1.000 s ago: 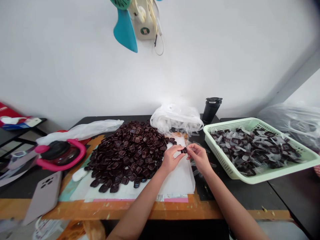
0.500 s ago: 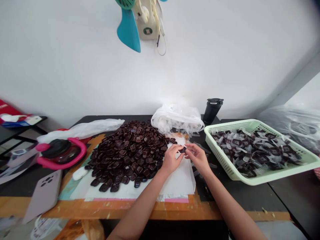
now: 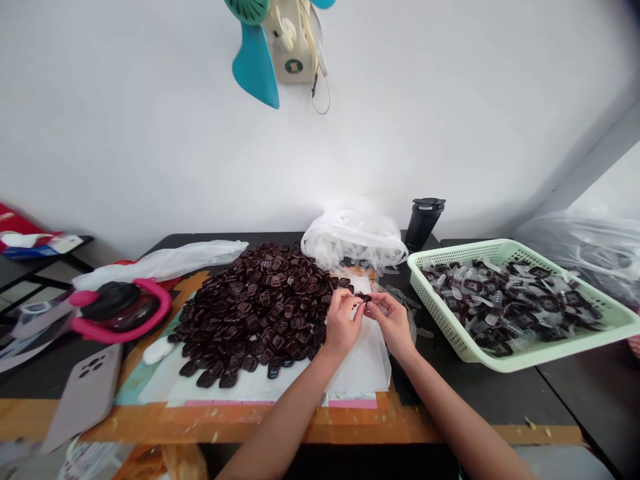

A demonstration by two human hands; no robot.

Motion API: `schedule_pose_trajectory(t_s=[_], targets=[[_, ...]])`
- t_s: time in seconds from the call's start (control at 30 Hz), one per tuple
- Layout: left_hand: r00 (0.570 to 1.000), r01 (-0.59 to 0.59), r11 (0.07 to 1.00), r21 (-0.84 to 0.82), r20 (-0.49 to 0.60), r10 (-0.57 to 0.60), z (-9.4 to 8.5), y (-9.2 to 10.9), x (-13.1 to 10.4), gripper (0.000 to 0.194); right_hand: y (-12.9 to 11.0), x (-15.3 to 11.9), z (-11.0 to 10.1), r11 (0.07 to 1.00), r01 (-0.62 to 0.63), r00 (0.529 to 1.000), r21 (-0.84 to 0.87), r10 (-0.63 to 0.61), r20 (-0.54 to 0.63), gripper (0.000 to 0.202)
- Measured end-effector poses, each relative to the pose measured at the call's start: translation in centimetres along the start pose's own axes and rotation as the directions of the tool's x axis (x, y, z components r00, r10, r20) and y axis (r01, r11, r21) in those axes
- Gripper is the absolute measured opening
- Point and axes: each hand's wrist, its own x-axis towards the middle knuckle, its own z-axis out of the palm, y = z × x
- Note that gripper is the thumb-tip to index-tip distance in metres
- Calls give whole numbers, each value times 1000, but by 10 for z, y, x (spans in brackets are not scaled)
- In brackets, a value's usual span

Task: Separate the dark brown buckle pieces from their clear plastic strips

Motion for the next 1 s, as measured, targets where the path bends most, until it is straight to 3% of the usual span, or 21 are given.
schedule_pose_trajectory(t_s=[0.33,0.63,0.8,1.0], targets=[[998,47,996,71,-41,-44,2,-2,-3,7,10,-4,4,1000,4,1000,26,-4,15,25],[988,17,998,58,154,-26,-4,-8,3,8,10,-6,4,1000,4,1000,1,-4,31,25],[977,-69,997,26,203,62,-8,-15,8,8,10,-5,4,999,-31,999,43,30,30,28],[978,-62,998,-32,196,68,-7,-11,7,11,5,-4,4,996,-38,999,85,36,23,29]])
